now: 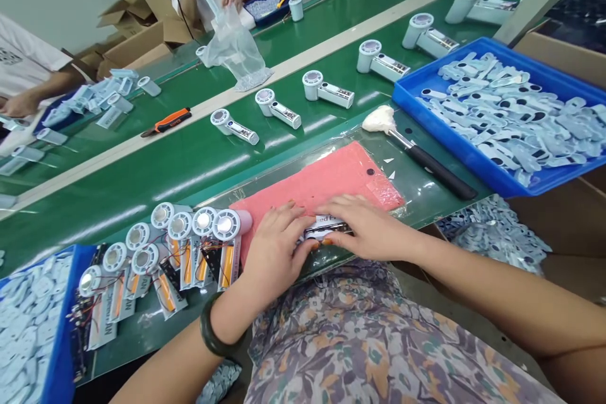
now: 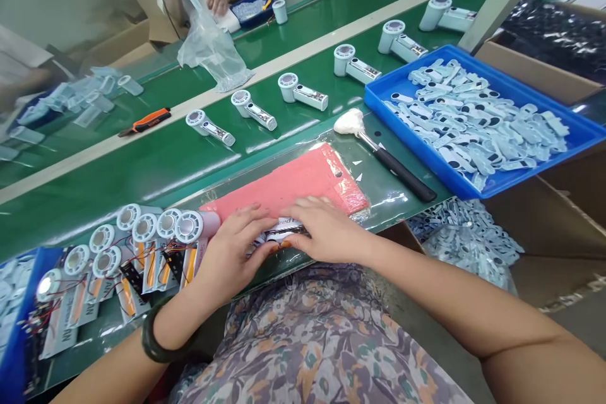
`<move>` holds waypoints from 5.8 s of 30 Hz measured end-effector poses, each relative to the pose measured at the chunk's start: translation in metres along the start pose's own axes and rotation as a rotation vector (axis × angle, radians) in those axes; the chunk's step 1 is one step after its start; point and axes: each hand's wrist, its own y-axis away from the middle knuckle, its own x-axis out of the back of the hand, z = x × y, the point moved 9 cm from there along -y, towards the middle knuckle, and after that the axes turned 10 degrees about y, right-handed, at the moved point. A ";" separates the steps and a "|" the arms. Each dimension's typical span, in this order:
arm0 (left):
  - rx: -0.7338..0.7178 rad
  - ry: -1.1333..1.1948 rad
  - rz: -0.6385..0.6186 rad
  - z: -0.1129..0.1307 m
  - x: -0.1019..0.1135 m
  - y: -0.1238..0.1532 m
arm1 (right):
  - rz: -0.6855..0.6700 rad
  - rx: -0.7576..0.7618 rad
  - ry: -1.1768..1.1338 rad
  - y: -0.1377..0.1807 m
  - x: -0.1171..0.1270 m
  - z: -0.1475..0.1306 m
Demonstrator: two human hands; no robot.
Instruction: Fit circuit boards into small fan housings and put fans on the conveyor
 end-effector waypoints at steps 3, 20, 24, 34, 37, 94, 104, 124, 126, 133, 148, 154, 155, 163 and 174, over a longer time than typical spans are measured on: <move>0.037 0.004 0.038 0.000 -0.007 0.007 | 0.036 -0.004 0.064 0.004 -0.001 -0.005; 0.047 -0.356 -0.208 0.011 -0.023 -0.002 | 0.225 0.084 0.060 0.011 -0.007 0.004; -0.023 -0.550 -0.259 -0.025 0.024 -0.033 | 0.357 -0.015 0.006 0.013 0.020 0.013; 0.453 -0.664 -0.145 -0.242 0.153 -0.103 | 0.199 -0.044 0.088 -0.015 0.028 0.025; 0.531 -0.585 -0.202 -0.272 0.149 -0.107 | 0.076 0.027 0.101 -0.045 0.025 0.010; 0.188 -0.255 0.457 -0.003 0.054 0.062 | 0.369 -0.003 -0.077 -0.060 -0.030 -0.058; 0.170 -0.247 0.482 -0.006 0.052 0.061 | 0.453 -0.028 -0.045 -0.060 -0.030 -0.061; 0.231 -0.287 0.398 -0.014 0.055 0.057 | 0.132 0.381 0.831 -0.046 -0.034 -0.096; 0.229 -0.275 0.399 -0.014 0.055 0.057 | 0.138 0.413 0.826 -0.044 -0.033 -0.093; 0.233 -0.304 0.378 -0.014 0.054 0.053 | 0.023 0.424 0.835 -0.047 -0.041 -0.093; 0.219 -0.234 0.378 -0.016 0.055 0.052 | 0.384 0.754 0.856 -0.019 -0.036 -0.105; 0.195 -0.231 0.389 -0.015 0.055 0.052 | 0.451 0.728 0.863 -0.017 -0.030 -0.102; 0.198 -0.230 0.393 -0.016 0.055 0.052 | 0.438 0.718 0.862 -0.017 -0.030 -0.100; 0.179 -0.175 0.490 -0.007 0.053 0.068 | 0.356 0.546 0.774 -0.021 -0.029 -0.080; 0.258 -0.039 0.561 -0.019 0.048 0.094 | 0.305 0.572 0.822 -0.024 -0.039 -0.079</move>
